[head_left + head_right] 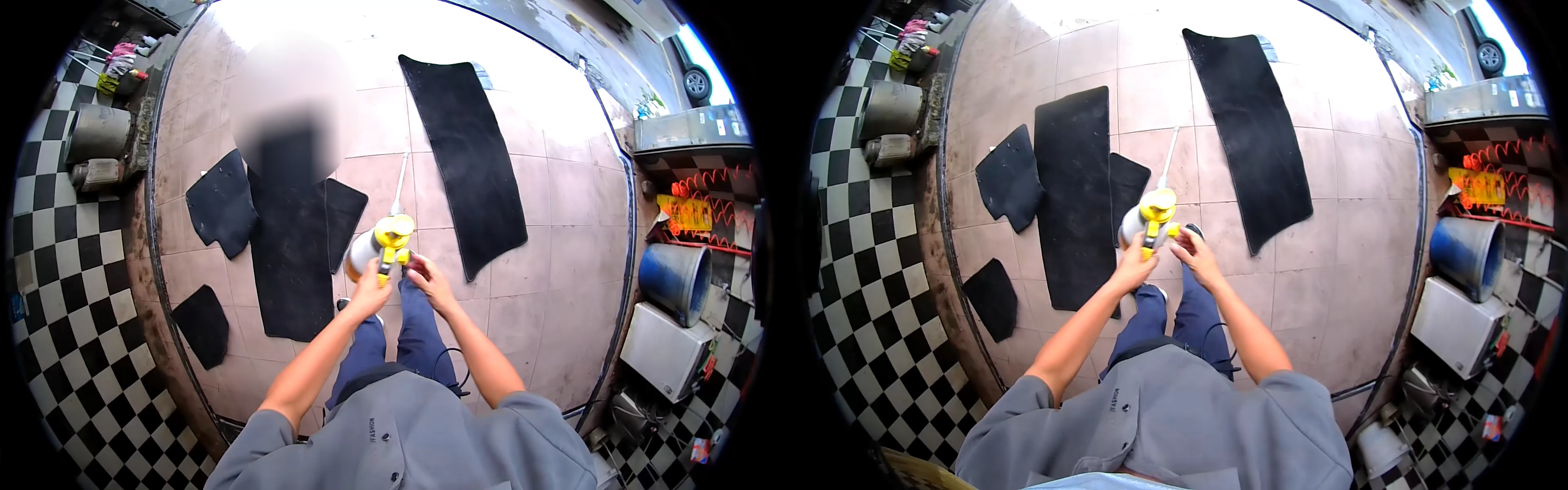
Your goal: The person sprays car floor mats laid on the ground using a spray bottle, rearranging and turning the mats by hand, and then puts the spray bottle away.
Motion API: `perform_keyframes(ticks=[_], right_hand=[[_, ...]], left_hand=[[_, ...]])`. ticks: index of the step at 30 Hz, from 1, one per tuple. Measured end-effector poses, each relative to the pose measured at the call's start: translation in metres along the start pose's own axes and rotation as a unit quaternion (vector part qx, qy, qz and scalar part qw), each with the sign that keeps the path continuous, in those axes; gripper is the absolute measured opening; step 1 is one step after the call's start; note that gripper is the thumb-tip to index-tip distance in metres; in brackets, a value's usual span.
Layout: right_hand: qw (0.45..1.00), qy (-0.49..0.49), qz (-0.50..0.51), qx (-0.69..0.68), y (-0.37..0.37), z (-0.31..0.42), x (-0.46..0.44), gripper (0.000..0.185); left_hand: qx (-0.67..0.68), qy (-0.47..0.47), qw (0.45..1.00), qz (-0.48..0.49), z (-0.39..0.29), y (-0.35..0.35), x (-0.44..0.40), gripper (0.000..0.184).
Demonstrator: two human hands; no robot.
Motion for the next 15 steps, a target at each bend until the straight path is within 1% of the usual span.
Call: perform_keyframes(ticks=[1,2,3,4,5,6,8,9,10,11,12,13,14,15], right_hand=[[0.999,0.014,-0.031,-0.006,-0.013,0.002,-0.004,0.046],[0.999,0.014,-0.032,-0.006,-0.017,0.01,-0.005,0.046],[0.994,0.009,-0.084,0.073,-0.016,0.018,-0.004,0.043],[0.98,0.004,-0.133,0.151,-0.015,0.021,-0.002,0.04],[0.982,0.064,-0.165,0.06,-0.011,0.013,-0.002,0.035],[0.978,0.051,-0.193,0.06,0.002,0.004,0.002,0.033],[0.978,0.07,-0.198,0.005,0.018,0.011,0.014,0.031],[0.974,0.023,-0.213,0.069,0.036,-0.001,0.016,0.033],[0.965,-0.023,-0.225,0.133,0.055,-0.013,0.017,0.034],[0.949,0.034,-0.23,0.215,0.067,-0.011,0.02,0.036],[0.922,0.091,-0.231,0.296,0.076,-0.008,0.023,0.039],[0.914,0.081,-0.21,0.336,0.082,-0.009,0.027,0.041],[0.893,0.109,-0.197,0.389,0.083,-0.002,0.034,0.04],[0.891,0.118,-0.179,0.4,0.082,0.006,0.042,0.037]], left_hand=[[0.019,-0.01,1.0,0.019,-0.007,-0.013,0.001,0.049],[0.015,-0.081,0.997,0.0,-0.014,-0.027,0.002,0.051],[0.038,-0.067,0.995,0.059,-0.014,-0.042,0.004,0.054],[0.038,-0.065,0.995,0.058,-0.017,-0.052,0.008,0.054],[0.11,-0.045,0.988,0.094,-0.019,-0.063,0.014,0.062],[0.181,-0.023,0.975,0.13,-0.02,-0.069,0.019,0.07],[0.064,-0.014,0.964,0.256,-0.035,-0.063,0.029,0.069],[0.026,-0.047,0.974,0.222,-0.047,-0.058,0.035,0.061],[0.013,-0.074,0.979,0.188,-0.066,-0.053,0.035,0.065],[-0.027,-0.137,0.989,0.05,-0.074,-0.051,0.027,0.06],[-0.067,-0.196,0.974,-0.089,-0.082,-0.052,0.021,0.055],[-0.102,-0.244,0.957,-0.121,-0.101,-0.052,0.014,0.049],[-0.138,-0.291,0.934,-0.153,-0.12,-0.055,0.006,0.044],[-0.138,-0.269,0.948,-0.096,-0.118,-0.068,0.0,0.04]])
Point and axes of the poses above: each hand's wrist, its own x-axis away from the middle knuckle, its own y-axis out of the back of the hand, z = x × y, the point moved 3 cm from there along -x, towards the middle knuckle, and after that the axes turned 8 degrees about -z, right-handed, at the moved point
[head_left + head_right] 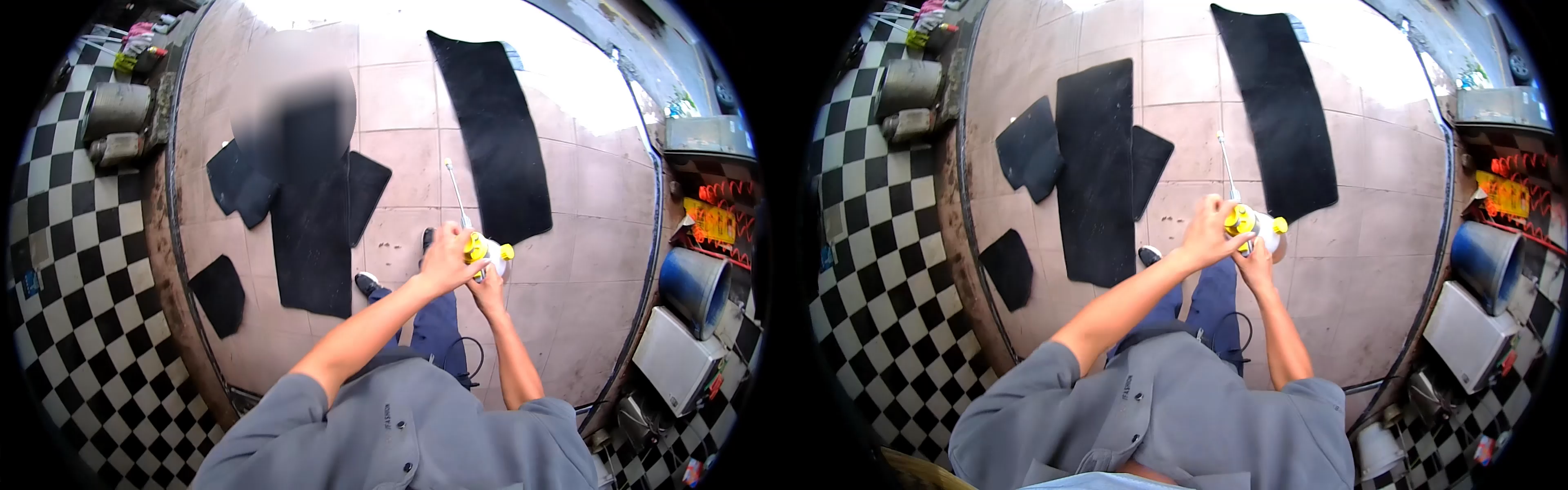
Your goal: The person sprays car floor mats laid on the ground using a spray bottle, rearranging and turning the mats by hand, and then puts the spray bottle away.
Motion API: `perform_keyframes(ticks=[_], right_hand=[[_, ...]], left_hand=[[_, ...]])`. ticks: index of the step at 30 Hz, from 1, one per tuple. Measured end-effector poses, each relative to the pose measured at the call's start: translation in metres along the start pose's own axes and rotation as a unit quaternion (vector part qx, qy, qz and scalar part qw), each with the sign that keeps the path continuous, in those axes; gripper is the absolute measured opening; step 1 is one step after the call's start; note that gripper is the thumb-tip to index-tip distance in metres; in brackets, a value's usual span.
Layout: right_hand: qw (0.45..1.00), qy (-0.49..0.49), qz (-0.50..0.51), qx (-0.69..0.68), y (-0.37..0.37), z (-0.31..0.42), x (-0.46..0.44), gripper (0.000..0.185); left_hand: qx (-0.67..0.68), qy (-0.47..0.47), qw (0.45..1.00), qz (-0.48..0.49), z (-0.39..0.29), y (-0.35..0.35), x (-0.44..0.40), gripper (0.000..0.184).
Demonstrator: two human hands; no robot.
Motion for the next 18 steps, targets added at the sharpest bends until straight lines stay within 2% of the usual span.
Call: perform_keyframes(ticks=[2,3,5,7,9,11,13,15,18], right_hand=[[0.998,0.004,0.048,0.038,0.015,0.01,0.008,0.032],[0.998,0.007,0.057,0.034,0.018,0.007,0.01,0.032],[0.995,0.007,0.086,0.047,0.022,0.003,0.014,0.032],[0.99,0.001,0.122,0.066,0.018,-0.003,0.013,0.032],[0.988,0.012,0.156,0.002,0.009,-0.013,0.01,0.036],[0.986,0.013,0.166,0.01,-0.002,-0.026,0.003,0.034],[0.984,-0.058,0.17,0.006,-0.016,-0.047,-0.006,0.033],[0.983,-0.044,0.179,0.007,-0.021,-0.049,-0.007,0.033],[0.989,-0.007,0.134,0.059,-0.021,-0.044,-0.002,0.034]], left_hand=[[0.028,0.031,0.994,0.101,0.004,-0.026,0.005,0.024],[0.032,0.021,0.993,0.11,0.006,-0.034,0.009,0.014],[0.056,0.002,0.989,0.134,0.005,-0.038,0.015,0.01],[0.034,-0.011,0.992,0.118,0.001,-0.035,0.02,0.011],[0.011,-0.025,0.994,0.103,-0.006,-0.025,0.022,0.013],[0.008,-0.042,0.996,0.074,-0.023,0.0,0.01,0.016],[0.01,-0.066,0.997,0.043,-0.033,0.032,-0.007,0.018],[-0.022,-0.044,0.995,0.087,-0.027,0.044,-0.01,0.019],[0.0,-0.048,0.998,0.033,-0.005,0.034,-0.002,0.018]])
Point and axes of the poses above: each hand's wrist, its own x-axis away from the middle knuckle, its own y-axis out of the back of the hand, z = x × y, the point moved 3 cm from there along -x, towards the middle knuckle, and after that the axes turned 8 degrees about -z, right-handed, at the moved point
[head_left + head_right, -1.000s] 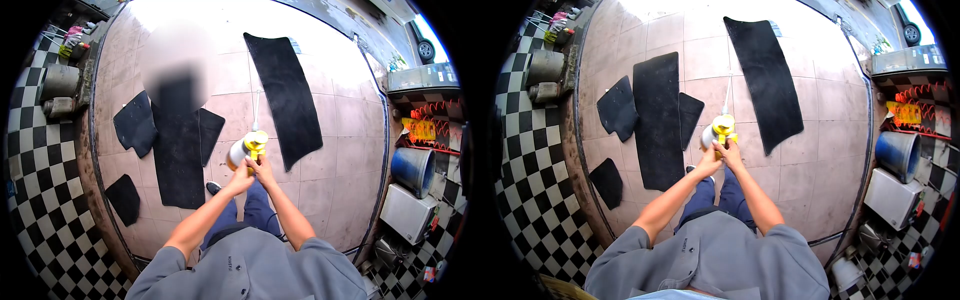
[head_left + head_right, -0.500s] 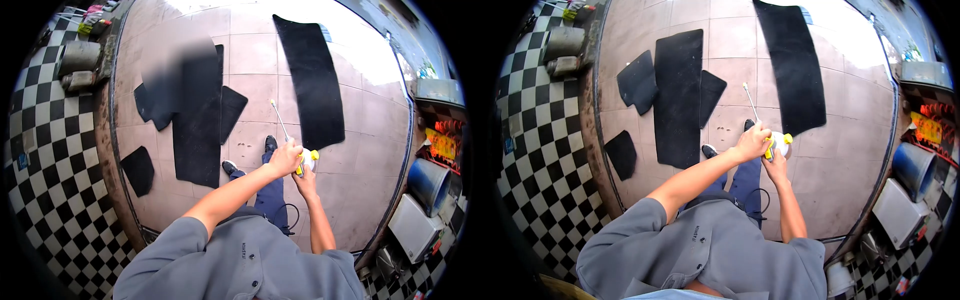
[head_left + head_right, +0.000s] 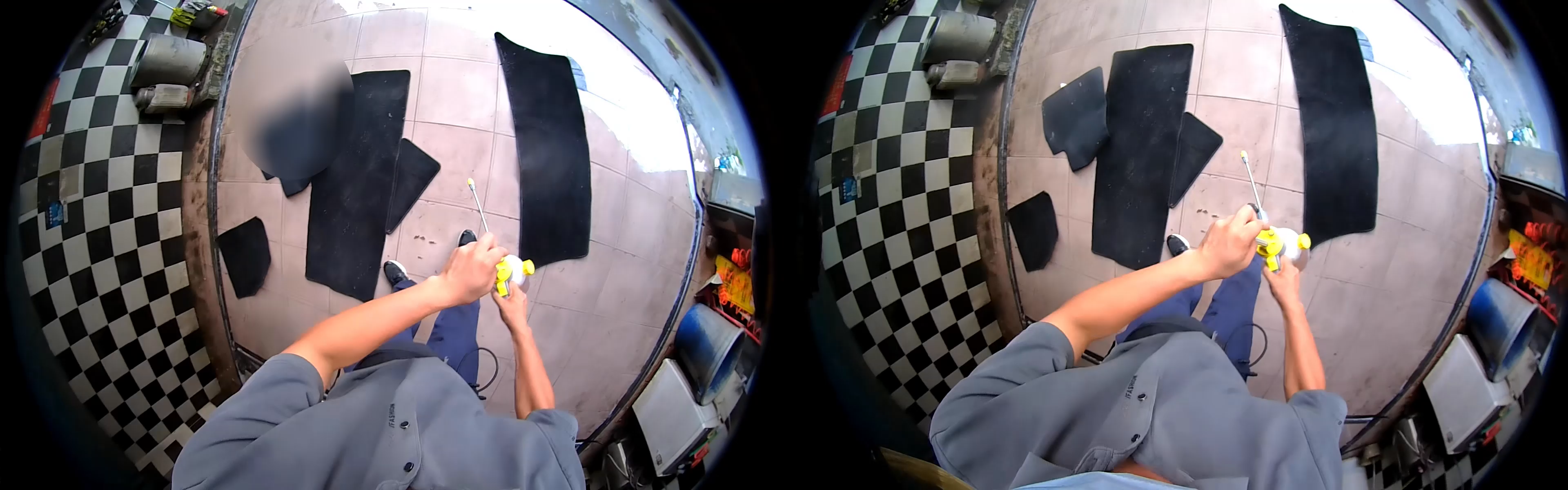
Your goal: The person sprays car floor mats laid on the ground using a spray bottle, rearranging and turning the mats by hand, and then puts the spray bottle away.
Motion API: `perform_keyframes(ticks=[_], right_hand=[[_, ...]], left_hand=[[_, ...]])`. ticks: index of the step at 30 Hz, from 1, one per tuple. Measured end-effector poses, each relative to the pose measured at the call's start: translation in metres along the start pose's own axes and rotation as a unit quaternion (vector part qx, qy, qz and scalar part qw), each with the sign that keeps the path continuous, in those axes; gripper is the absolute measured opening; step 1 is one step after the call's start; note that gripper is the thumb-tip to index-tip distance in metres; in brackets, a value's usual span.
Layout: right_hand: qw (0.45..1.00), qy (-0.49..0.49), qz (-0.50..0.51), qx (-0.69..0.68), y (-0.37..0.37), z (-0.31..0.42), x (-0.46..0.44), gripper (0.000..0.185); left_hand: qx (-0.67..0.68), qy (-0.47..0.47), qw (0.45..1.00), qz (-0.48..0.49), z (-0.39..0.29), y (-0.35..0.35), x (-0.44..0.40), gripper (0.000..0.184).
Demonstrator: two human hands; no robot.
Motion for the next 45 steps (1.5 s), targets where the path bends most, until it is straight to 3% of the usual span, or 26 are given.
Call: perform_keyframes(ticks=[3,5,6,7,9,10,12,14,16,18,21,24,28,29,31,34,36,39,45], right_hand=[[0.997,-0.005,-0.01,-0.082,0.01,0.019,0.01,0.031],[0.997,0.052,-0.038,-0.036,0.005,0.018,0.02,0.031],[0.999,0.007,-0.03,-0.042,0.014,0.03,0.02,0.034],[0.998,-0.017,-0.022,-0.054,0.016,0.029,0.017,0.038],[0.987,-0.111,0.002,-0.115,0.002,-0.001,0.006,0.045],[0.987,-0.112,-0.006,-0.113,0.007,-0.002,-0.001,0.045],[0.946,-0.228,0.004,-0.229,0.013,-0.001,-0.022,0.05],[0.937,-0.232,-0.016,-0.26,0.009,-0.017,-0.048,0.05],[0.913,-0.249,-0.049,-0.319,0.005,-0.041,-0.077,0.047],[0.906,-0.258,-0.086,-0.325,0.004,-0.063,-0.114,0.047],[0.922,-0.257,-0.118,-0.264,0.004,-0.084,-0.183,0.047],[0.949,-0.232,-0.116,-0.18,0.009,-0.092,-0.252,0.048],[0.964,-0.209,-0.104,-0.127,0.012,-0.084,-0.326,0.044],[0.966,-0.208,-0.089,-0.126,0.013,-0.08,-0.343,0.043],[0.961,-0.21,-0.084,-0.161,0.014,-0.072,-0.377,0.041],[0.948,-0.213,-0.087,-0.218,0.028,-0.034,-0.413,0.04],[0.937,-0.225,-0.093,-0.249,0.031,-0.025,-0.444,0.04],[0.907,-0.25,-0.117,-0.32,0.033,-0.025,-0.473,0.038],[0.889,-0.291,-0.146,-0.323,0.037,-0.038,-0.47,0.038]], left_hand=[[0.037,-0.007,0.999,-0.034,0.024,-0.036,0.009,0.016],[0.017,0.014,0.999,0.046,0.04,-0.081,0.026,0.015],[0.031,0.005,0.998,0.061,0.039,-0.088,0.021,0.012],[0.022,0.04,0.991,0.128,0.041,-0.099,0.015,0.023],[0.044,0.055,0.99,0.118,0.032,-0.092,-0.003,0.04],[0.073,0.085,0.987,0.119,0.033,-0.088,-0.008,0.053],[0.074,0.103,0.992,0.026,0.068,-0.087,-0.003,0.049],[0.045,0.184,0.982,-0.012,0.116,-0.07,0.023,0.04],[0.086,0.357,0.93,-0.016,0.179,-0.048,0.074,0.034],[-0.106,0.433,0.895,0.01,0.213,0.001,0.123,0.031],[-0.157,0.509,0.846,0.002,0.284,0.05,0.25,0.029],[-0.186,0.672,0.716,-0.032,0.277,0.085,0.338,0.031],[-0.091,0.797,0.586,-0.114,0.26,0.069,0.406,0.022],[-0.109,0.79,0.596,-0.096,0.258,0.06,0.405,0.019],[-0.05,0.824,0.56,-0.065,0.256,0.041,0.39,0.02],[0.041,0.806,0.59,-0.016,0.289,0.02,0.39,0.02],[0.015,0.741,0.671,-0.014,0.296,0.02,0.346,0.018],[0.033,0.744,0.667,-0.018,0.305,0.038,0.297,0.017],[0.068,0.774,0.629,-0.015,0.341,0.053,0.319,0.017]])
Point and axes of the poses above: each hand's wrist, its own x-axis away from the middle knuckle, its own y-axis out of the back of the hand, z = x × y, the point moved 3 cm from there along -x, towards the middle knuckle, and after that the axes turned 8 degrees about -z, right-handed, at the moved point
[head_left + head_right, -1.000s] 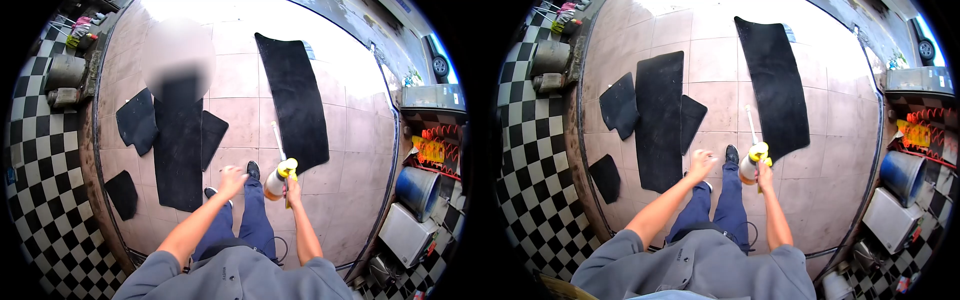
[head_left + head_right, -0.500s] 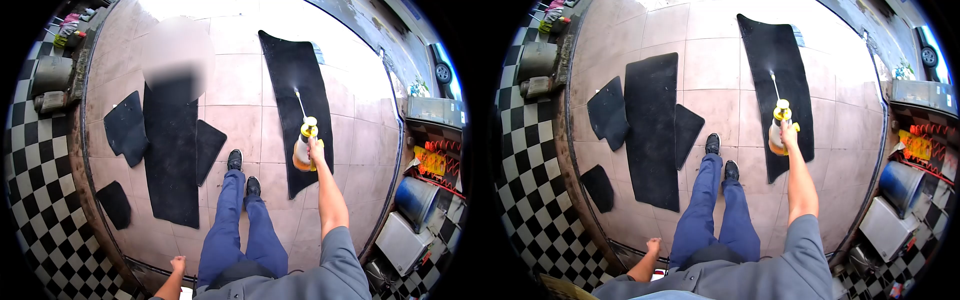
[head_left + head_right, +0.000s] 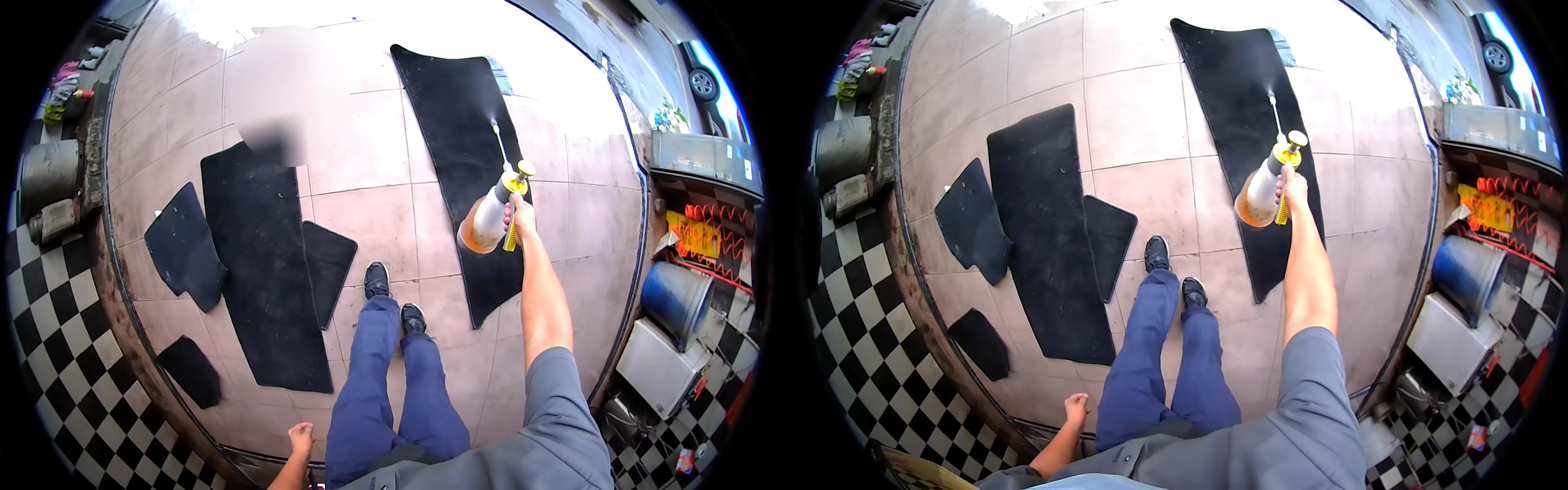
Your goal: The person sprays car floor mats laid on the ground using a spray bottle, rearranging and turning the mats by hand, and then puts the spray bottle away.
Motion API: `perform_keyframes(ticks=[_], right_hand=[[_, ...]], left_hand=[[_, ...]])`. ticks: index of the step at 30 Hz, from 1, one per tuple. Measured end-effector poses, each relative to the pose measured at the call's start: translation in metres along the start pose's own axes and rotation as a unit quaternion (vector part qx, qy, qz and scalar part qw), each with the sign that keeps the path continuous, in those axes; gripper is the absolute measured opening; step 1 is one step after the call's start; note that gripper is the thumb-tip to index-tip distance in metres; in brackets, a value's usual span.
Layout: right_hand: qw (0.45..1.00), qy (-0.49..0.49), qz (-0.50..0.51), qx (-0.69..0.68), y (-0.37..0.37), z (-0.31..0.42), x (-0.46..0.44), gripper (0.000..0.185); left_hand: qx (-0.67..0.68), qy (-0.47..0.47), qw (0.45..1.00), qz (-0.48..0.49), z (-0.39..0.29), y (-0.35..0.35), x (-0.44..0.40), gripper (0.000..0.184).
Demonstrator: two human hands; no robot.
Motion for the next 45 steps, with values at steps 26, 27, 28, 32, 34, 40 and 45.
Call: perform_keyframes(ticks=[26,27,28,32,34,40,45], right_hand=[[0.959,-0.259,-0.116,0.016,0.339,-0.403,0.201,0.034],[0.96,-0.247,-0.126,0.025,0.341,-0.404,0.203,0.034],[0.962,-0.234,-0.137,0.033,0.342,-0.405,0.201,0.034],[0.987,-0.101,-0.122,0.035,0.327,-0.392,0.165,0.031],[0.991,-0.038,-0.095,0.088,0.311,-0.369,0.135,0.031],[0.981,0.121,0.004,0.149,0.224,-0.247,0.056,0.037],[0.962,0.152,0.042,0.224,0.149,-0.163,0.032,0.044]], left_hand=[[-0.056,-0.073,0.996,0.016,0.083,-0.083,0.127,0.017],[-0.047,-0.064,0.997,0.009,0.087,-0.083,0.134,0.016],[-0.043,-0.065,0.997,0.005,0.096,-0.083,0.134,0.016],[-0.054,-0.066,0.995,-0.058,0.119,-0.078,0.13,0.018],[-0.016,-0.021,1.0,0.012,0.126,-0.079,0.128,0.018],[0.012,-0.047,0.998,-0.045,0.15,-0.091,0.12,0.018],[0.017,-0.04,0.997,-0.063,0.165,-0.099,0.124,0.017]])
Point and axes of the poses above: each hand's wrist, its own x-axis away from the middle knuckle, its own y-axis out of the back of the hand, z = x × y, the point moved 3 cm from there along -x, towards the middle knuckle, and after that the axes turned 8 degrees about -z, right-handed, at the moved point
